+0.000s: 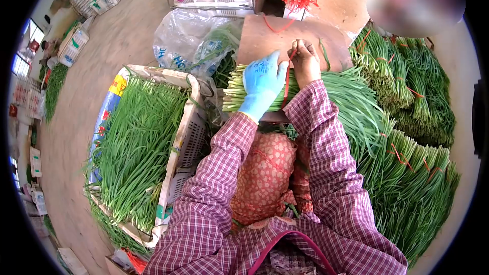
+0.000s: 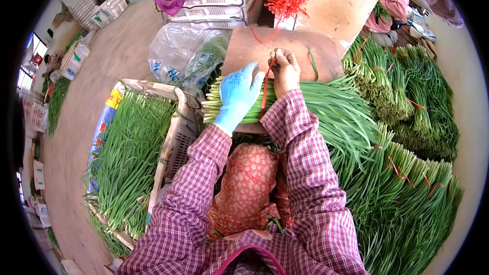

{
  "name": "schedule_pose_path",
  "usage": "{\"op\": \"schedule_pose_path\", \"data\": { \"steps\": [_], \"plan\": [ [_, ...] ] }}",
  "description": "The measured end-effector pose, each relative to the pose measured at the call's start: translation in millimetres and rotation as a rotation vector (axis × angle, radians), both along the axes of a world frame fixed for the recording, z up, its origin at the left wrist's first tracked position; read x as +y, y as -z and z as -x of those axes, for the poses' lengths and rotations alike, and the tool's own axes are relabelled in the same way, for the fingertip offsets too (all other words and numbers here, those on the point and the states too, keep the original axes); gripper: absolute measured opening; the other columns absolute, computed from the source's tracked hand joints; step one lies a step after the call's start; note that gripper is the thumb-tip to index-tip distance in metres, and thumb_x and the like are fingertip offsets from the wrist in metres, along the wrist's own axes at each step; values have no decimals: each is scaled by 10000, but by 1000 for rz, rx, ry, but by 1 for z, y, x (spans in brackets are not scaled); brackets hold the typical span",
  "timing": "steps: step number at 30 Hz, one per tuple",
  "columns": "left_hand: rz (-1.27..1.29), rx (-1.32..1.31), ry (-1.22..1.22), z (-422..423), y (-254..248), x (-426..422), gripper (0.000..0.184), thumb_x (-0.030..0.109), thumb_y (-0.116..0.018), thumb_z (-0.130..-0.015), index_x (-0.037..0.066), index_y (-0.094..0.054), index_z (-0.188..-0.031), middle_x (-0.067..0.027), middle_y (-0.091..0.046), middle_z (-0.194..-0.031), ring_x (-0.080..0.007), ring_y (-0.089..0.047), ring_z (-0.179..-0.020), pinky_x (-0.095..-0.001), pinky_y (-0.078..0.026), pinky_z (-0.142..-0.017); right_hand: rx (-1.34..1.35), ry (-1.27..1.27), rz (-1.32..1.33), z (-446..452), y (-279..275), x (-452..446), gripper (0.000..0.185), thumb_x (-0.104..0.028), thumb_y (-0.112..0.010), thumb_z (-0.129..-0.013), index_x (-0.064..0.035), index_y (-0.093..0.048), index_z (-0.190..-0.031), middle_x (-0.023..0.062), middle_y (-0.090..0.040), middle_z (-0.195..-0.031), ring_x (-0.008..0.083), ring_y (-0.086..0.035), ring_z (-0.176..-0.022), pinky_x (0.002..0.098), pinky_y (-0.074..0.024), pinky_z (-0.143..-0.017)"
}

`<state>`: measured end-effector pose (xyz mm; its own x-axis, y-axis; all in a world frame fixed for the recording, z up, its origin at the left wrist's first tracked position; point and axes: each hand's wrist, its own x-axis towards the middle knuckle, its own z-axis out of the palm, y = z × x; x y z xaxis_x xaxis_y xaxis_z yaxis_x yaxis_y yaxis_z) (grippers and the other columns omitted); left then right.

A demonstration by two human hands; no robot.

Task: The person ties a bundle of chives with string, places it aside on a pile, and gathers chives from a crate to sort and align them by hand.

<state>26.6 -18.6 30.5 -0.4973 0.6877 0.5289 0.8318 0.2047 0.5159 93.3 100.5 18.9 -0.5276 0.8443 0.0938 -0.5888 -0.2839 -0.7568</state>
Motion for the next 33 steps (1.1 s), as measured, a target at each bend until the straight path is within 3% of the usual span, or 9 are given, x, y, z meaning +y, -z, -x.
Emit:
{"op": "schedule_pose_path", "data": {
  "steps": [4, 9, 14, 20, 23, 26, 28, 31, 33],
  "plan": [
    [62, -136, -59, -6, -8, 3, 311, 388, -516, -911, 152, -708, -974, -129, -686, -807, -333, -656, -726, -443, -501, -666, -203, 35, -385, -1, -9, -15, 77, -132, -562, -947, -65, -597, -962, 5, -607, -909, 85, -517, -781, 227, -427, -739],
    [88, -150, -133, -19, -18, 3, 288, 381, -533, -897, 168, -726, -896, -103, -682, -745, -306, -657, -692, -422, -500, -633, -113, -42, -333, -6, -3, -13, 73, -122, -583, -938, -59, -613, -957, 6, -638, -894, 56, -530, -754, 191, -414, -627],
    [9, 87, -130, -23, -6, -2, 187, 313, -619, -832, 162, -718, -781, -56, -655, -656, -251, -623, -631, -366, -453, -677, 16, -6, -34, -6, 2, 0, 50, -115, -564, -944, -72, -588, -951, 17, -615, -877, 113, -579, -794, 286, -499, -781],
    [-124, 145, -122, -22, 3, 1, 164, 289, -648, -798, 160, -689, -706, -57, -630, -617, -227, -610, -623, -352, -429, -679, -77, 38, -9, -6, -11, -3, 137, -191, -575, -947, -74, -613, -1006, 10, -639, -900, 118, -600, -815, 289, -505, -747],
    [-164, 121, -139, -20, 6, 3, 154, 295, -672, -763, 163, -684, -685, -74, -610, -574, -255, -596, -570, -366, -433, -638, -706, 84, -540, -17, -35, -11, 398, -343, -589, -927, -17, -638, -1150, 64, -716, -927, 151, -664, -787, 294, -523, -686],
    [-87, 136, -152, -19, 6, 7, 155, 290, -668, -766, 161, -679, -680, -83, -613, -580, -262, -598, -574, -370, -434, -639, -1059, 212, -933, -31, -26, -9, 368, -369, -632, -865, -66, -694, -1066, 171, -705, -896, 280, -687, -838, 378, -521, -748],
    [-75, 139, -155, -19, 5, 7, 168, 289, -653, -779, 153, -671, -682, -90, -615, -586, -269, -600, -580, -377, -435, -641, -1057, 244, -990, -34, -27, -23, 301, -349, -641, -841, -81, -727, -946, 193, -682, -848, 342, -668, -812, 405, -514, -740],
    [-17, 144, -125, -20, -2, 2, 196, 289, -606, -831, 134, -653, -720, -88, -630, -628, -272, -611, -631, -381, -442, -686, -1044, 335, -1033, -30, -26, -33, 254, -279, -633, -863, -60, -725, -954, 163, -699, -812, 277, -686, -726, 366, -527, -689],
    [-23, 223, -100, -15, 4, 1, 196, 284, -592, -847, 128, -652, -745, -83, -644, -673, -260, -620, -683, -382, -437, -723, -763, 283, -760, -26, -21, -33, 201, -185, -612, -886, -31, -720, -959, 114, -709, -767, 167, -670, -656, 305, -527, -637]
  ]
}}
